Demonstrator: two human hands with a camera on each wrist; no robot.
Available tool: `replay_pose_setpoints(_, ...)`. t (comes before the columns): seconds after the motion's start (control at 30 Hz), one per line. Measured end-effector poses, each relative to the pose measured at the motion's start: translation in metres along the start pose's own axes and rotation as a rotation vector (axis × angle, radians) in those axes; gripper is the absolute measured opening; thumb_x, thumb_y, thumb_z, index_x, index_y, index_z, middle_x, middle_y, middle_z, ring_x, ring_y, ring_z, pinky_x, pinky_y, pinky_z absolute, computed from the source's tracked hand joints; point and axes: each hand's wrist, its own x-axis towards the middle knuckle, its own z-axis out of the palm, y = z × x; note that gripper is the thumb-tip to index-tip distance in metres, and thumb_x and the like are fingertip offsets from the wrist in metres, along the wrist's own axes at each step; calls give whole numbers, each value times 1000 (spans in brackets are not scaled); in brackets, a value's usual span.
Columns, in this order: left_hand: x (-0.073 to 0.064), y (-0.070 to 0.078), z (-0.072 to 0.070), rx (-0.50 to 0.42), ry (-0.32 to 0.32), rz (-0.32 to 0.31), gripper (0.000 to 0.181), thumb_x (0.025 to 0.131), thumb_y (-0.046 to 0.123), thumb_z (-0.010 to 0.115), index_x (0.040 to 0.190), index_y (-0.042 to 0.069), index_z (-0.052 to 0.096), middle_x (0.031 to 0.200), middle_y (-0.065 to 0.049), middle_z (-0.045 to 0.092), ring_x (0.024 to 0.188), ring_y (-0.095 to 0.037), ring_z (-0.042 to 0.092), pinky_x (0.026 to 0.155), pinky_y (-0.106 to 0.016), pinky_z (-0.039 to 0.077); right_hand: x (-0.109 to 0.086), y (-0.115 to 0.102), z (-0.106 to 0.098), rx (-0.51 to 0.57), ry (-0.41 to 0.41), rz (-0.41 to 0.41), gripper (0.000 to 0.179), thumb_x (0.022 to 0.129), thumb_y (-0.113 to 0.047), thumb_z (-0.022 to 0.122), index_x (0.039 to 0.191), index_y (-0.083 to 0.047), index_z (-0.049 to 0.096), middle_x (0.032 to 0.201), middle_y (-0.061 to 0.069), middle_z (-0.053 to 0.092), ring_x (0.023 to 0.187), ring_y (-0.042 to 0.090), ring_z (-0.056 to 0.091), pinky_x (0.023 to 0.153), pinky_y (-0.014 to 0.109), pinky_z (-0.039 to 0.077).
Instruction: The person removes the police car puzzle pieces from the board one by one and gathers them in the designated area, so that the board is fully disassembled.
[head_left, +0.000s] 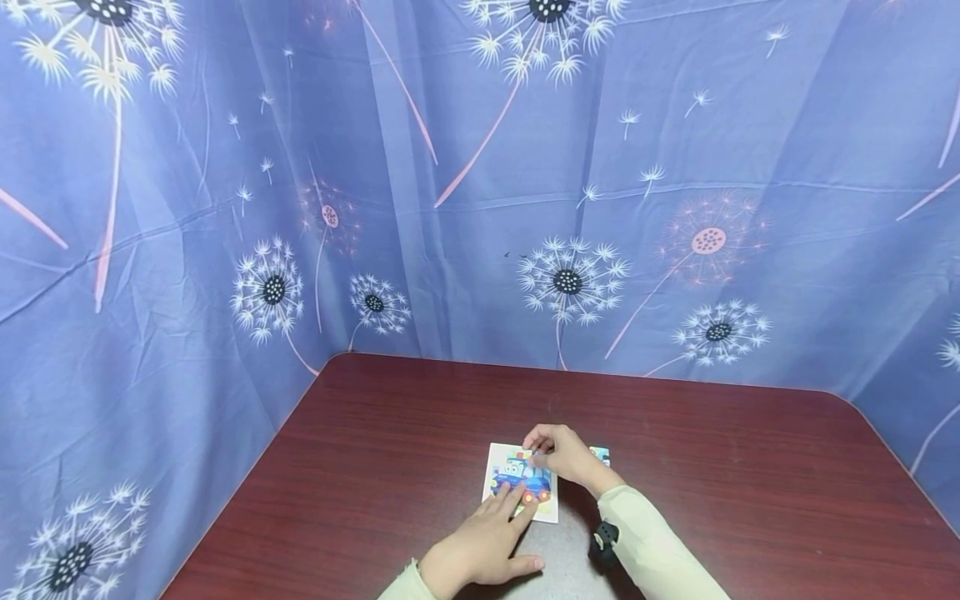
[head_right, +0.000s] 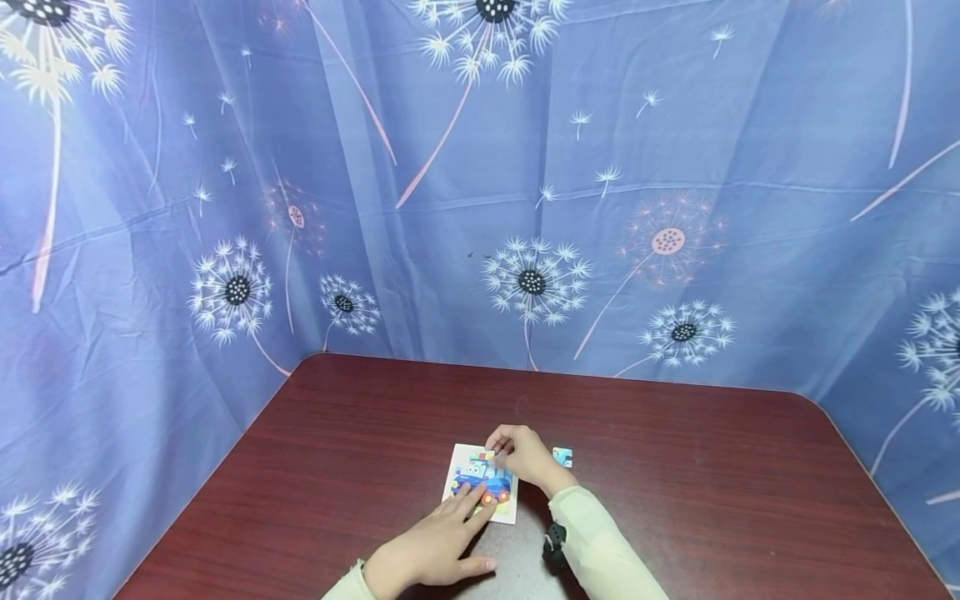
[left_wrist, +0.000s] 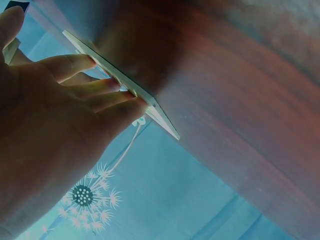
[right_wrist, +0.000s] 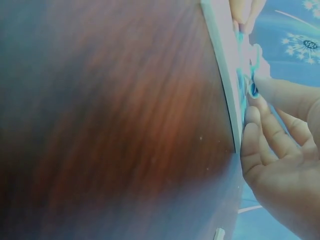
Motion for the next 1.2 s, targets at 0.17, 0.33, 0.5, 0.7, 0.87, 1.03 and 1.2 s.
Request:
replay_pose_setpoints(0.17, 0, 0, 0, 4, 8, 4, 72, 91, 59, 51, 147, 14, 41, 154, -14, 30, 141, -34, 28, 110, -42, 32, 1, 3, 1, -12, 18, -14, 12, 81, 5, 70, 87, -5, 67, 78, 3, 63, 71, 11, 55, 64, 23, 47)
replay_pose_setpoints(0.33, -1, 0, 0, 14, 18, 9, 72, 91, 59, 51, 146, 13, 43, 153, -15, 32, 140, -34, 30, 110, -41, 32, 2, 4, 0, -10, 21, -12, 11, 83, 3, 70, 86, -7, 68, 77, 0, 63, 70, 9, 55, 65, 23, 48)
replay_pose_setpoints(0.5, -1, 1, 0, 7, 17, 8, 71, 91, 58, 52, 146, 13, 43, 153, -15, 32, 140, -34, 30, 110, -42, 33, 2, 3, -4, 55, 13, -34, 8, 83, 3, 70, 88, -2, 68, 78, 7, 65, 69, 14, 57, 62, 23, 47)
replay_pose_setpoints(0.7, -1, 1, -1, -26, -7, -8, 72, 91, 58, 52, 147, 14, 41, 154, -14, 30, 141, -34, 27, 111, -42, 31, 2, 2, -8, 95, 12, -27, 7, 83, 1, 71, 89, -1, 68, 79, 11, 65, 70, 16, 58, 62, 22, 46)
replay_pose_setpoints(0.87, -1, 1, -2, -28, -12, -7, 72, 91, 58, 52, 147, 14, 41, 155, -14, 29, 142, -34, 27, 111, -42, 31, 3, 3, -10, 76, 18, -32, 7, 83, 1, 70, 89, -1, 68, 80, 8, 65, 71, 14, 58, 63, 23, 47)
replay_pose_setpoints(1.03, 0, 1, -1, -28, -10, -4, 72, 91, 58, 52, 146, 14, 42, 154, -14, 30, 141, -34, 27, 111, -42, 31, 3, 6, -14, 76, 21, -31, 8, 83, 4, 68, 90, -1, 68, 80, 8, 65, 71, 13, 58, 63, 23, 48)
replay_pose_setpoints(1.2, 0, 1, -1, -38, -17, -9, 72, 91, 58, 52, 147, 14, 42, 155, -14, 29, 141, -35, 27, 110, -44, 32, 1, 7, -21, 109, 17, 15, 10, 84, 6, 65, 92, 0, 68, 81, 9, 64, 70, 16, 58, 57, 29, 51)
